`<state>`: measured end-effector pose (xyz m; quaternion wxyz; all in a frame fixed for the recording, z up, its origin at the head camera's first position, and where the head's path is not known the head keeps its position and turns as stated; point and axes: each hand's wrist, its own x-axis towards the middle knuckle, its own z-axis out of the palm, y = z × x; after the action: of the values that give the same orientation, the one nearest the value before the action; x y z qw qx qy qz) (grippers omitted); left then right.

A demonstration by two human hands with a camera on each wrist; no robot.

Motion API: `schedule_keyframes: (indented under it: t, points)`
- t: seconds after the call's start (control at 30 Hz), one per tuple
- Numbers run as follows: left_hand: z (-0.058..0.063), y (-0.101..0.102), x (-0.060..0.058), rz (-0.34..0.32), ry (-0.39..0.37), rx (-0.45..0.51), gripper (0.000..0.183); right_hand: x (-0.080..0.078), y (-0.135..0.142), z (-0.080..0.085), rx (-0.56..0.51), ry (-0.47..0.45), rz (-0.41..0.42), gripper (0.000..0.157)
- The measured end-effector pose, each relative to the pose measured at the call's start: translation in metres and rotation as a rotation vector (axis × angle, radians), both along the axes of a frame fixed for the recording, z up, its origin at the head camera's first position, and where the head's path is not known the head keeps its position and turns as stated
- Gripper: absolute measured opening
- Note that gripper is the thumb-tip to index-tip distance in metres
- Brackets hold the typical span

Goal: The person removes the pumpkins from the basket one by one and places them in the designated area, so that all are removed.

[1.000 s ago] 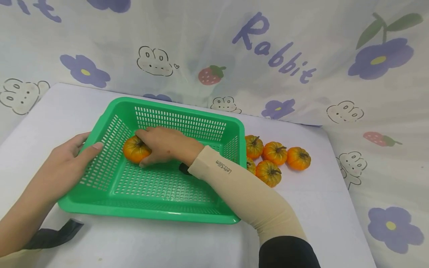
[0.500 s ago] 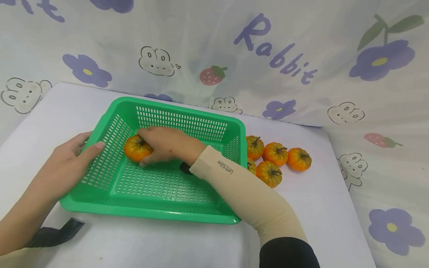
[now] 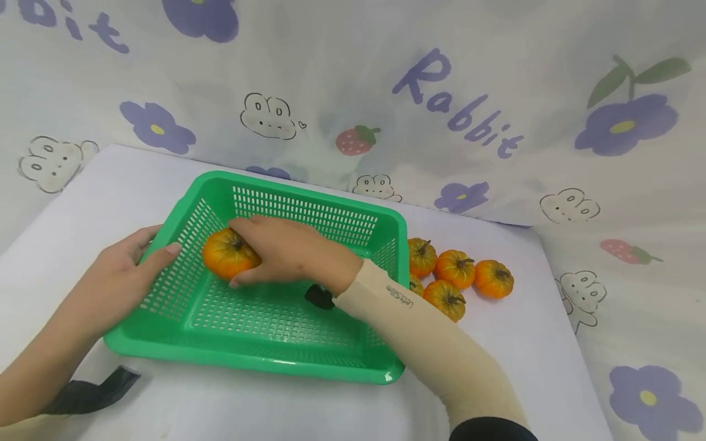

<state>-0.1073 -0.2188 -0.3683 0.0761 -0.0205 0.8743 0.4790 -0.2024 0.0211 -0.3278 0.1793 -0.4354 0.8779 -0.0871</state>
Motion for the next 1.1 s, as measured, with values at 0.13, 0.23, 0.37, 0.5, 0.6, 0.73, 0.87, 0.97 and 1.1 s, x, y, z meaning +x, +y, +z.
schedule_keyframes:
  t: [0.13,0.23,0.37,0.5,0.6,0.73,0.87,0.97,1.1]
  points:
    - [-0.003,0.0,-0.001,0.002,-0.002,-0.049,0.071,0.016,0.03,0.017,-0.012,0.038,0.003,0.091]
    - [-0.003,0.001,-0.003,-0.001,0.0,-0.078,0.071,0.031,0.062,0.032,-0.034,0.086,-0.012,0.09]
    - [-0.003,0.002,-0.006,-0.003,-0.019,-0.08,0.07,0.053,0.106,0.048,-0.11,0.121,-0.056,0.09]
    - [-0.006,-0.001,-0.007,0.004,-0.031,-0.09,0.07,0.072,0.153,0.057,-0.22,0.156,-0.143,0.092]
    - [-0.011,-0.001,-0.008,0.008,-0.032,-0.103,0.07,0.088,0.192,0.056,-0.29,0.193,-0.264,0.098]
    - [-0.012,-0.003,-0.007,0.015,-0.027,-0.107,0.071,0.112,0.243,0.047,-0.331,0.267,-0.504,0.107]
    - [-0.013,-0.004,-0.008,0.016,-0.024,-0.122,0.071,0.134,0.289,0.027,-0.337,0.282,-0.761,0.105]
    - [-0.013,-0.003,-0.009,0.021,-0.027,-0.134,0.072,0.145,0.316,0.008,-0.319,0.242,-0.893,0.1]
    - [-0.014,-0.001,-0.008,0.029,-0.024,-0.113,0.071,0.15,0.341,-0.018,-0.306,0.183,-0.975,0.095]
